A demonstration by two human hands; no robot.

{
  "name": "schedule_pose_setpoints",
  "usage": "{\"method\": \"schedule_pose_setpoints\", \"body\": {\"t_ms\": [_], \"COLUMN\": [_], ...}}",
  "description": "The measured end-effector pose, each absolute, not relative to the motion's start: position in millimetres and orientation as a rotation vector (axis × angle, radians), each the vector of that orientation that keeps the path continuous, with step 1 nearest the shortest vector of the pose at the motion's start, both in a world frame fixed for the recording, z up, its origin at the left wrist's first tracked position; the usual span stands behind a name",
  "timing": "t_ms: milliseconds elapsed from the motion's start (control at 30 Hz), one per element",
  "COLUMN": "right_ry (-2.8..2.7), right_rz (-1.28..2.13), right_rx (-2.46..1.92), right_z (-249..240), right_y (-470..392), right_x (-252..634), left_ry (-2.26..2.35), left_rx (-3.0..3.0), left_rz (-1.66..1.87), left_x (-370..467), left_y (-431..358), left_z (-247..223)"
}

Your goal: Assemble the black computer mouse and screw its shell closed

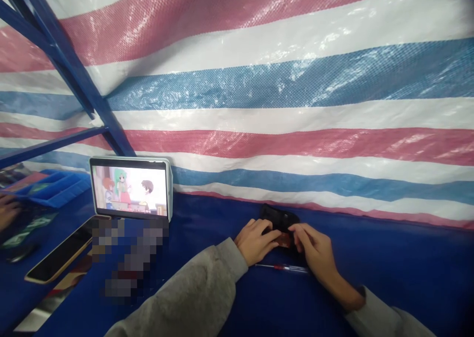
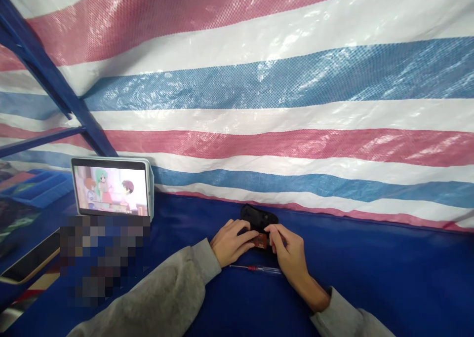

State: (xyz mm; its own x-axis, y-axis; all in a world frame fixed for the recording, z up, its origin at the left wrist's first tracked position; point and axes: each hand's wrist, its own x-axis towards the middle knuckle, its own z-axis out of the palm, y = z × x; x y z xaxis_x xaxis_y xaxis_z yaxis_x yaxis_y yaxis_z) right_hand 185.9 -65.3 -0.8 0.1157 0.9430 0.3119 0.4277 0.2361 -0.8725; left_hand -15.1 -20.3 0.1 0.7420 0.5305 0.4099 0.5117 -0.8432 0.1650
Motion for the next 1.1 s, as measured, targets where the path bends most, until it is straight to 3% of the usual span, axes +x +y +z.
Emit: {"method": "schedule_pose_setpoints", "body": {"t_ms": [200,433,767,1100], "right_ry": [-1.517,-1.649,-1.826,-1.634], "right_rz": [0.597,0.165,0.297,0.348], "right_rx": [-1.379,-1.429,-1.446,-1.438], "right_z": [0,-6,-21,1], "right_y": [-66,-51,-39,-40], "right_x": [185,192,200,191], "left_ry": [0.882,0.939,0.982,0.953], "left_rx": [2.852,2.723,2.579,2.611], "left_rz": [0.754,0.755,0.771,0.797], "left_x": [-15,-17,-18,-19], "left_y": [-19,-15,-14,-12], "left_z": [-3,-4,1,-8]}}
